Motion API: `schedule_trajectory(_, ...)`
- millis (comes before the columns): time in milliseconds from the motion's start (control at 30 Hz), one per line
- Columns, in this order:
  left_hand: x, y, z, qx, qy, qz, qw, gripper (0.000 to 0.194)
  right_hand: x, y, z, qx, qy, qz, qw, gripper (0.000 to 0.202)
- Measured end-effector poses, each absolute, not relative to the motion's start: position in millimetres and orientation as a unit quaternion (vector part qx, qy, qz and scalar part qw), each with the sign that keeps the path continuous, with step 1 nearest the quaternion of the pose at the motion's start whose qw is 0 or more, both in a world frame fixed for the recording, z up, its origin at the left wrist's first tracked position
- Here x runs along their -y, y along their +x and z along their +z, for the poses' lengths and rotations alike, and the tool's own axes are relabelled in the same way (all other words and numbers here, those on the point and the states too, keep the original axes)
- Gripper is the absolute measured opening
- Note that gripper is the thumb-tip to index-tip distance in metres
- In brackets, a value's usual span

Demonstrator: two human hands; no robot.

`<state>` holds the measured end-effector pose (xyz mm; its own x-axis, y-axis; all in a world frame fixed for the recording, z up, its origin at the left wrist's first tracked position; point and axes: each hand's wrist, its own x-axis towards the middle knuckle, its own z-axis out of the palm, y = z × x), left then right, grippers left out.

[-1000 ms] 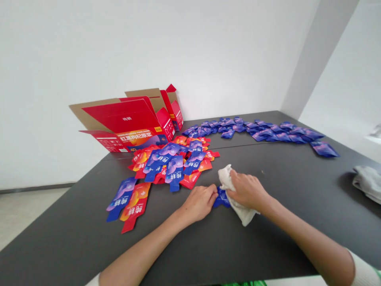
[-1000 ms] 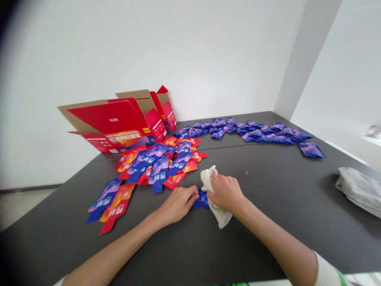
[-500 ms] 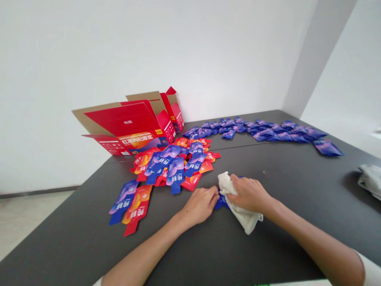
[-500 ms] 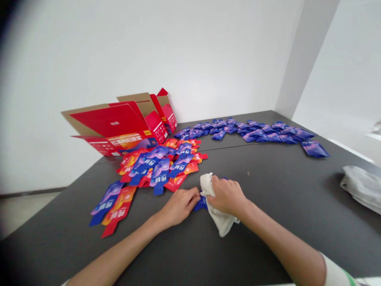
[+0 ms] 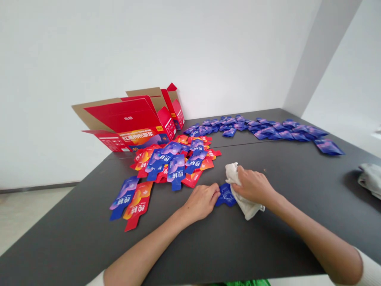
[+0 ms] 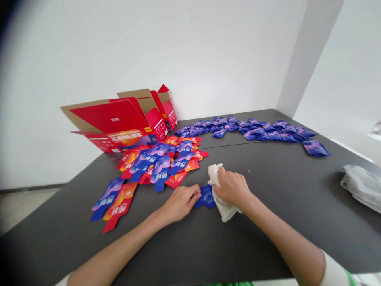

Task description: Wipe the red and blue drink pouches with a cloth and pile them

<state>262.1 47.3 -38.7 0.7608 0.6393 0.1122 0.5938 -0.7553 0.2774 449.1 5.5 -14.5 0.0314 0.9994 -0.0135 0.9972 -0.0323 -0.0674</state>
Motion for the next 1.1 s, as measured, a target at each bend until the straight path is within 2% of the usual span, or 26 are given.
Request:
schedule_trajectory(133,-47.8,262.6,-39.9,-0.324,0.934,0.099,0.111,0.017,-0.8,443.1,-15.7,0.761,-0.646,0.048,0.023,0.034)
schedule_trajectory(300,-48.1,262.2,-39.7,-0.325,0.933,0.104,0.11,0.018,-7.0,453.2,-13.1,0.677,-0.734,0.049,0.006,0.037)
schedule_trajectory(500,-47.8,261.6,-41.1,-0.325,0.934,0.106,0.106,0.017,0.3,445.6,-15.7,0.761,-0.647,0.048,0.013,0.037)
schedule_trajectory(667,-47.2,261.5,-40.6,-0.329,0.934,0.097,0.097,0.02,-4.8,453.3,-14.7,0.681,-0.731,0.046,0.004,0.038)
schedule_trajectory(833,-47.0,262.1,-40.0,-0.332,0.933,0.095,0.1,0.017,1.2,446.0,-17.3,0.761,-0.647,0.042,0.017,0.034)
schedule_trajectory(1000,-46.7,261.6,-39.3,-0.327,0.935,0.096,0.099,0.021,-1.5,449.6,-16.3,0.699,-0.714,0.049,0.005,0.038)
schedule_trajectory(1100,-47.1,261.6,-40.1,-0.33,0.934,0.096,0.097,0.019,2.3,446.6,-17.0,0.733,-0.68,0.029,0.019,0.036)
